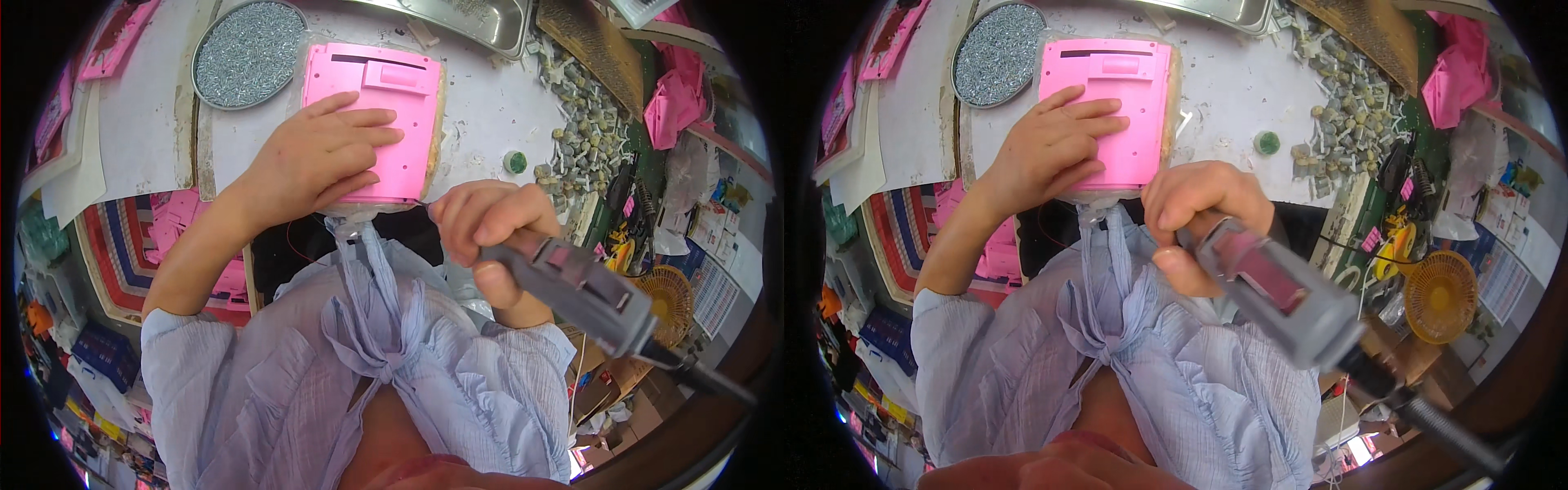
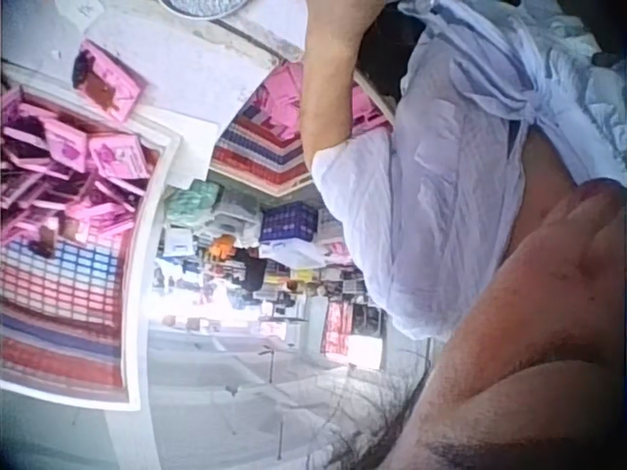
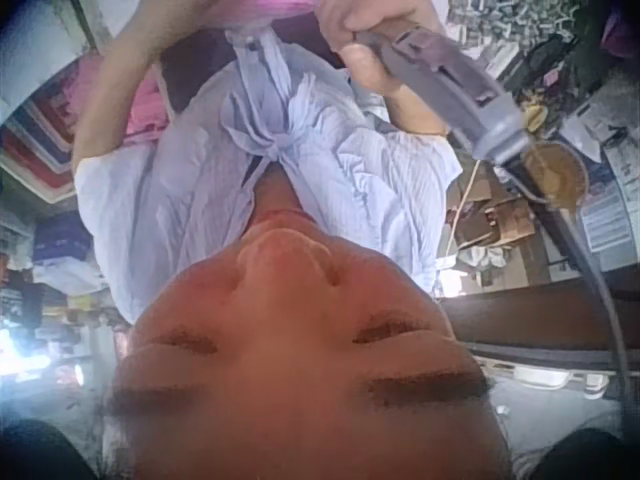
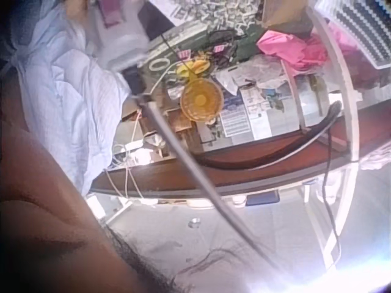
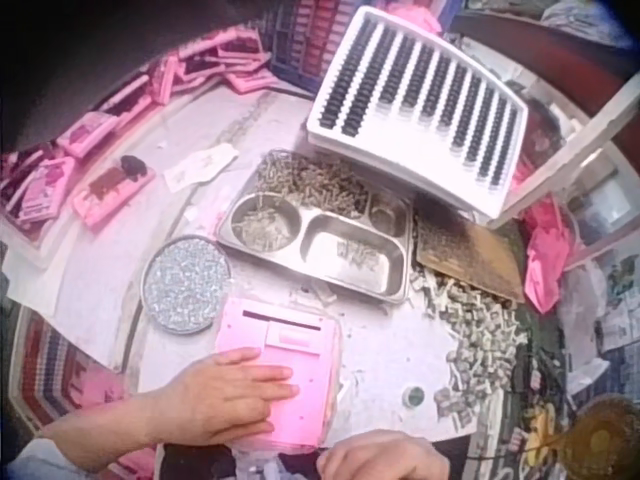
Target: Assembling internal electronic components into a pink toy camera housing using a powered screwdriver and a soldering iron.
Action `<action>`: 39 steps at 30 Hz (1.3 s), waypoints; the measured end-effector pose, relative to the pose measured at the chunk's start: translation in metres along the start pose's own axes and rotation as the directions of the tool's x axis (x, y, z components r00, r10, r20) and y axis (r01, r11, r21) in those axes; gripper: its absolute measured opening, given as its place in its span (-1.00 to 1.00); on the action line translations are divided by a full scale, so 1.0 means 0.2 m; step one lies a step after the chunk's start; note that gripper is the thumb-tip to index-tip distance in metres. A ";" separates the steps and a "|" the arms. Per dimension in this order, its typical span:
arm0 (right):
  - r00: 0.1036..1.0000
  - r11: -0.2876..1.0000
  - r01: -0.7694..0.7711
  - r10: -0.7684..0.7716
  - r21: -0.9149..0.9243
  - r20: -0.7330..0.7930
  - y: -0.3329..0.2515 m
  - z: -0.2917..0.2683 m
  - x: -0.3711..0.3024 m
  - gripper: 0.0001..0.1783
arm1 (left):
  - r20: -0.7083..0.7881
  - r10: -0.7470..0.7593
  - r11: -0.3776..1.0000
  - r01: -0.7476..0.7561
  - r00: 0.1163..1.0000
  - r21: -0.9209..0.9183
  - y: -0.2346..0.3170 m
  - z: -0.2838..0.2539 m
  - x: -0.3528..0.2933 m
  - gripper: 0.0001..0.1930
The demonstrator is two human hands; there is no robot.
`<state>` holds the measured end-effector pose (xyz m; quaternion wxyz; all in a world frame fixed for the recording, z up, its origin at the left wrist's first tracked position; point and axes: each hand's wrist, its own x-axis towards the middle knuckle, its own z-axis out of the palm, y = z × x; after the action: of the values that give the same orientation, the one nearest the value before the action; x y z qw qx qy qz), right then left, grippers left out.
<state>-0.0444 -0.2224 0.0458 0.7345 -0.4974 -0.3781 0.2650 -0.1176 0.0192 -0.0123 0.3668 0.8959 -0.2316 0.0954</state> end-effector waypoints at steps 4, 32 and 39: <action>0.985 0.985 0.081 -0.056 -0.155 0.162 0.02 -0.01 0.02 -0.69 | -0.052 -0.072 0.997 0.071 0.996 -0.007 0.02 0.04 -0.02 -0.83; 0.988 0.978 0.107 -0.084 -0.177 0.130 0.13 -0.08 0.38 -0.72 | 0.010 -0.077 0.996 0.077 0.997 -0.042 -0.01 0.06 -0.04 -0.87; 0.985 0.988 0.153 -0.151 -0.027 0.087 0.05 -0.20 0.55 -0.68 | 0.034 -0.085 0.991 0.088 0.996 -0.098 -0.02 0.05 -0.04 -0.81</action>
<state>0.0522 -0.1554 0.0605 0.7275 -0.4677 -0.4500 0.2226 -0.1236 0.0169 -0.0248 0.4113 0.8871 -0.2023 0.0545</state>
